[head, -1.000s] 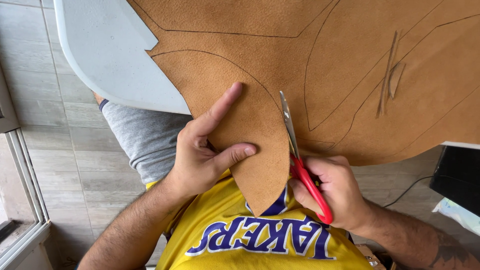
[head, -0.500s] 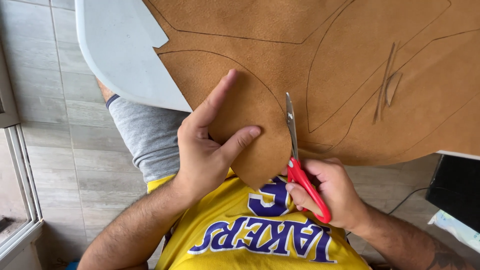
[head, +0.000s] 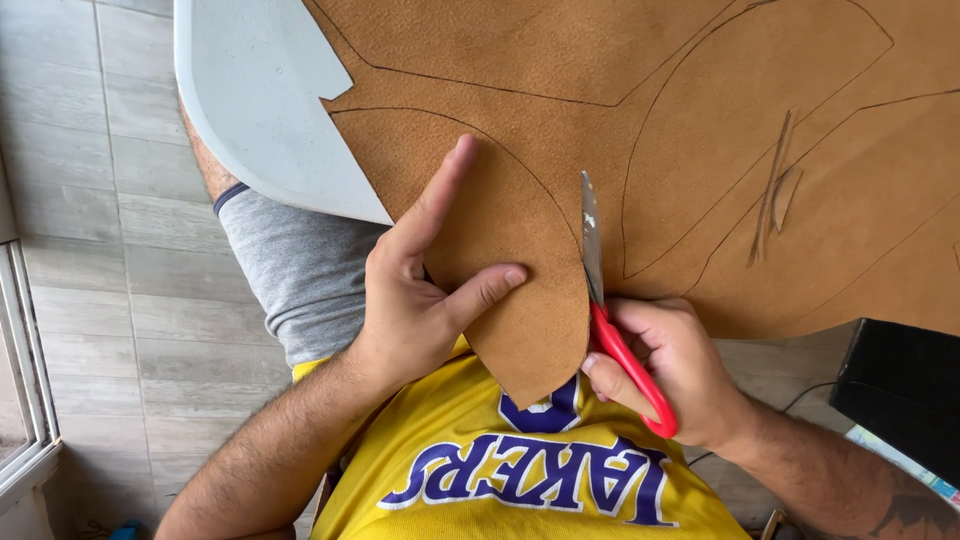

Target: Cutting out leather patterns from a large hide using scissors on a workshop table.

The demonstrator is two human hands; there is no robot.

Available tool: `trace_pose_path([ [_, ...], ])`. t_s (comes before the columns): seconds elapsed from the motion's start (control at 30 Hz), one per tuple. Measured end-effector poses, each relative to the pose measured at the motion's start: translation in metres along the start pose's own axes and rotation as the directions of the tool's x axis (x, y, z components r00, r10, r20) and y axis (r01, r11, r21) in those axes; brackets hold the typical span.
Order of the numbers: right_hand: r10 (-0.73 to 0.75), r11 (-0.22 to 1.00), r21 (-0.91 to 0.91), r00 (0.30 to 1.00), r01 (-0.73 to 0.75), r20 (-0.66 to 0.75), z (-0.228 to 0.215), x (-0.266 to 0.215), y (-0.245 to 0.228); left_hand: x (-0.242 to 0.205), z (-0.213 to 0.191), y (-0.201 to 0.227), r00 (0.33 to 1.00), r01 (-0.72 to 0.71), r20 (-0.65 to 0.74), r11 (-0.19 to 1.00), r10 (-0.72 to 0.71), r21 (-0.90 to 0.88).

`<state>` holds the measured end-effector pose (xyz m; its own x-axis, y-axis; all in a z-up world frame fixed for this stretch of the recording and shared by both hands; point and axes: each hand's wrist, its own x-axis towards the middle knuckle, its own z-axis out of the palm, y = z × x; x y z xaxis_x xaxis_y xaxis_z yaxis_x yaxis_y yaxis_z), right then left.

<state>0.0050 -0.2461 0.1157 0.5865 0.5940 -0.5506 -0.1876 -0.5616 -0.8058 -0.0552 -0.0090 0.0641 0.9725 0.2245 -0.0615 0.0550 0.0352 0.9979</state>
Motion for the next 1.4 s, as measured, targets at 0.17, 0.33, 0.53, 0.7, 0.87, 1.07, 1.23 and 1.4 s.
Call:
trace_pose_path([
  [0.17, -0.016, 0.999, -0.037, 0.999, 0.015, -0.036, 0.002, -0.001, 0.002, 0.0, -0.002, 0.0, 1.0, 0.003, 0.01, 1.0, -0.003, -0.02],
  [0.33, -0.142, 0.969, -0.212, 0.987, 0.125, -0.07, 0.002, 0.0, 0.003, 0.001, -0.003, -0.002, 1.0, 0.002, 0.016, 1.0, -0.002, -0.005],
  [0.53, -0.186, 0.952, -0.26, 0.98, 0.162, -0.072, -0.002, -0.001, 0.005, 0.003, -0.005, 0.0, 1.0, 0.023, 0.018, 0.999, -0.022, -0.037],
  [0.7, -0.083, 0.967, -0.241, 0.996, 0.085, 0.016, -0.013, 0.006, -0.001, 0.005, -0.008, 0.002, 0.999, 0.036, 0.024, 0.998, -0.035, -0.043],
  [0.87, -0.117, 0.974, -0.187, 0.991, 0.127, 0.061, -0.018, 0.018, -0.027, 0.006, -0.013, 0.005, 0.998, 0.032, 0.049, 0.997, -0.029, -0.063],
  [1.07, -0.097, 0.957, -0.273, 0.995, 0.099, 0.021, -0.015, 0.016, -0.023, 0.005, -0.017, 0.001, 0.998, 0.011, 0.059, 0.997, -0.006, -0.074],
  [1.23, -0.127, 0.932, -0.345, 0.991, 0.109, -0.029, -0.01, 0.012, -0.02, 0.005, -0.018, 0.001, 0.998, 0.016, 0.068, 0.994, -0.009, -0.105],
  [1.4, -0.164, 0.902, -0.41, 0.986, 0.138, -0.031, -0.013, 0.011, -0.019, 0.007, -0.02, 0.001, 0.997, 0.026, 0.07, 0.988, -0.015, -0.154],
])
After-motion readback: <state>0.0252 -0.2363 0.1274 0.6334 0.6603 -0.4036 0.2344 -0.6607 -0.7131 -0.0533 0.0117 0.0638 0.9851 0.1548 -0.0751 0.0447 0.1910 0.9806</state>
